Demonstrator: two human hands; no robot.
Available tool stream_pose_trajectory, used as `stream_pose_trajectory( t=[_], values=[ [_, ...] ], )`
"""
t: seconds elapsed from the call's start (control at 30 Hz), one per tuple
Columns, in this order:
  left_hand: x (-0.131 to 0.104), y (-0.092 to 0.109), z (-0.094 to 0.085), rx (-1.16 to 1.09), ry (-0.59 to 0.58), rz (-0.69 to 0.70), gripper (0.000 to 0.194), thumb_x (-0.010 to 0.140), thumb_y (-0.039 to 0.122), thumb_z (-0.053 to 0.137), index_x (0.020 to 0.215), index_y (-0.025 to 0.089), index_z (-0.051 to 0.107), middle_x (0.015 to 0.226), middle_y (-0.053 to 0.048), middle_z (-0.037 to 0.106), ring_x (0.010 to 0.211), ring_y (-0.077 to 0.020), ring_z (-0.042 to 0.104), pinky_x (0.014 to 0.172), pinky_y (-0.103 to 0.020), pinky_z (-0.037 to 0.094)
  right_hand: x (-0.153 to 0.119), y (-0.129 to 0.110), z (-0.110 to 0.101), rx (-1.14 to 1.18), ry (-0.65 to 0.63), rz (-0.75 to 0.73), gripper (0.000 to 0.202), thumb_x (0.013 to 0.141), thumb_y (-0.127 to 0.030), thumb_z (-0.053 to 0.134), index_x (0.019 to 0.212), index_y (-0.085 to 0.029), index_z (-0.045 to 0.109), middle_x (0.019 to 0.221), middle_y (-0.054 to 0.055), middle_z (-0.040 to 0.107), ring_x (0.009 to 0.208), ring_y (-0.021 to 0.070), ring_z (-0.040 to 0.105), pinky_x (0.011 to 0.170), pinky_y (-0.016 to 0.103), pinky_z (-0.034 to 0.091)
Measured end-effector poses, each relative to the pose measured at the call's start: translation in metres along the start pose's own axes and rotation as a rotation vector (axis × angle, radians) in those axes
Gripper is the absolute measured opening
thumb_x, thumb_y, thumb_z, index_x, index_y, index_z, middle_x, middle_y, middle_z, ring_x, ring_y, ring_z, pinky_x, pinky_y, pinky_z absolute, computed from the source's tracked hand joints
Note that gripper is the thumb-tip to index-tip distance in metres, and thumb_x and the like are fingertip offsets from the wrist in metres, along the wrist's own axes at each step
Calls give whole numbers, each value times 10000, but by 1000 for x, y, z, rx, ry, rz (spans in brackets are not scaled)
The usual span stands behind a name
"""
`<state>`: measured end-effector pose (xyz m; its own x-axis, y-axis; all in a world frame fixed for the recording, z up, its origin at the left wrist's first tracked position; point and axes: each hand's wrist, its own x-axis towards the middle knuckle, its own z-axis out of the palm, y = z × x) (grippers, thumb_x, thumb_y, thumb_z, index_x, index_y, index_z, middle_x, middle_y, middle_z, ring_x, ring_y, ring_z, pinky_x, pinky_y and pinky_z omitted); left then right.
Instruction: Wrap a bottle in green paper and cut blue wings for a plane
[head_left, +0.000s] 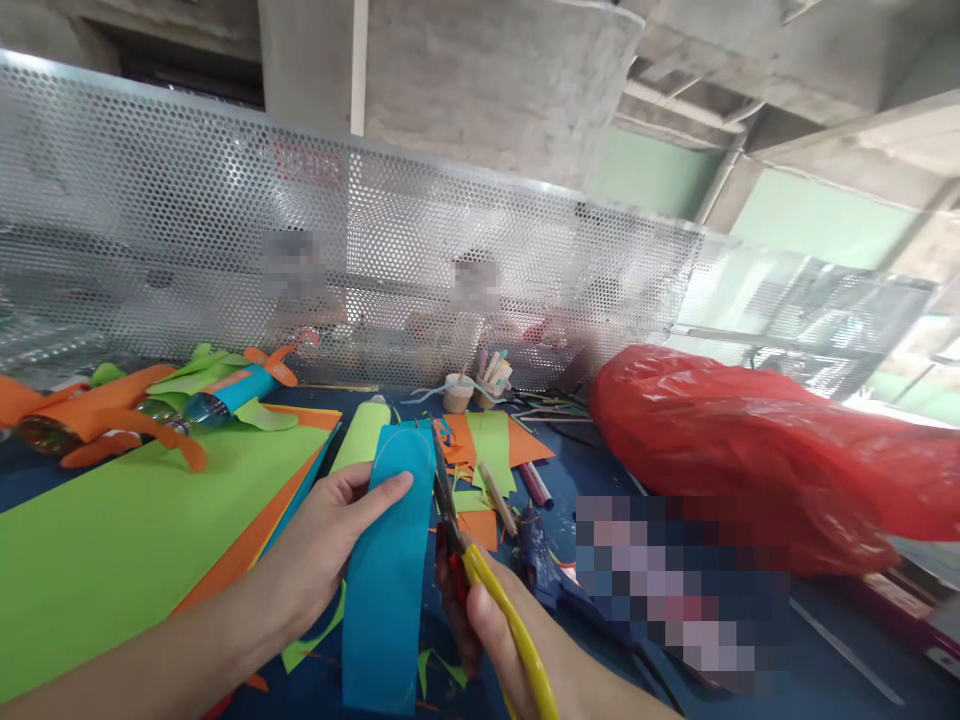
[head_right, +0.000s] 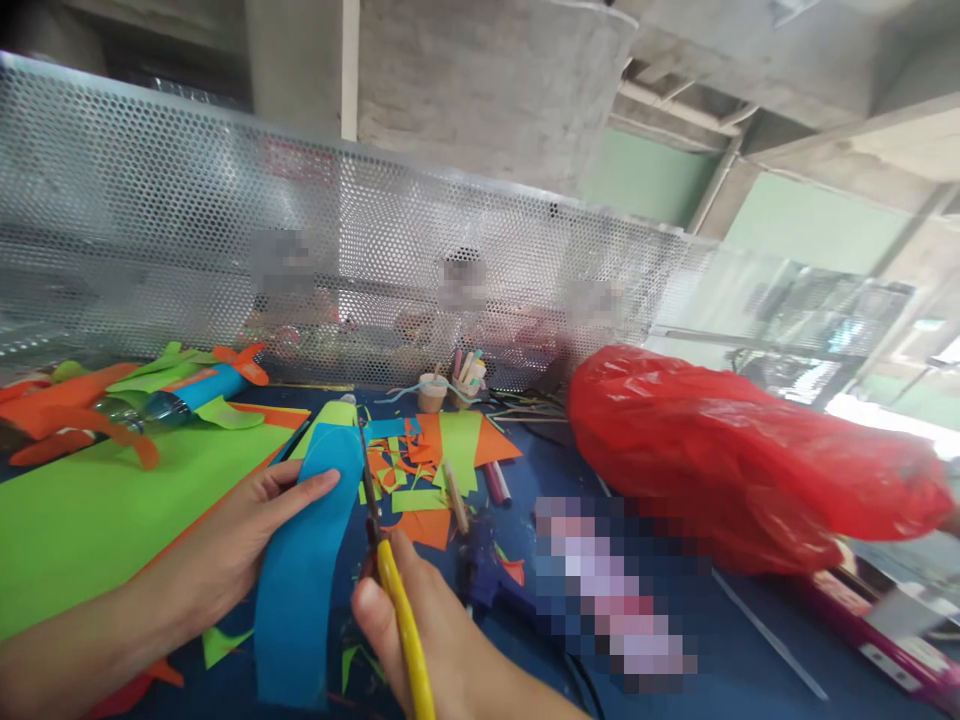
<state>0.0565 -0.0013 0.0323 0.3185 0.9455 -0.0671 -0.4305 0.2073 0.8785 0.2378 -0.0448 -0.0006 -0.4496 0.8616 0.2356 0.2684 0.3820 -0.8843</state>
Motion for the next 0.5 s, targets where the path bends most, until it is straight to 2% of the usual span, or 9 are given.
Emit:
stream_pose_trajectory(
  t=[0.13,0.2,0.27,0.33,0.5],
  values=[
    [-1,-2,-2,28,8,27,261,762,326,765,969,169,737,802,-74,780,648,-213,720,633,-311,580,4,-14,-8,-85,-90,-48,531,906,-702,237,921,-210,436,670,-4,459,552,143,439,496,261,397],
    [-1,-1,-2,47,18,40,248,757,319,770,957,176,740,790,-65,780,631,-203,715,626,-306,581,5,-18,-10,-130,-85,-83,545,894,-718,243,896,-207,435,709,11,483,596,151,458,525,264,406],
    [-1,0,-1,72,37,44,237,752,325,773,940,184,743,765,-52,778,610,-194,710,616,-303,584,5,-19,-10,-144,-26,-79,545,902,-711,237,907,-205,441,741,17,492,613,150,452,533,262,401],
    [-1,1,0,99,55,41,223,747,332,775,917,190,747,739,-40,775,596,-189,707,612,-303,590,4,-18,-10,-146,-18,-65,538,912,-699,232,941,-205,445,746,12,486,603,144,438,524,258,389],
    [-1,1,-2,142,76,57,206,741,341,777,891,203,753,727,-27,772,627,-193,714,617,-290,594,5,-14,-12,-138,-109,-77,577,894,-721,237,960,-187,444,714,-1,454,587,137,418,502,247,361]
  ],
)
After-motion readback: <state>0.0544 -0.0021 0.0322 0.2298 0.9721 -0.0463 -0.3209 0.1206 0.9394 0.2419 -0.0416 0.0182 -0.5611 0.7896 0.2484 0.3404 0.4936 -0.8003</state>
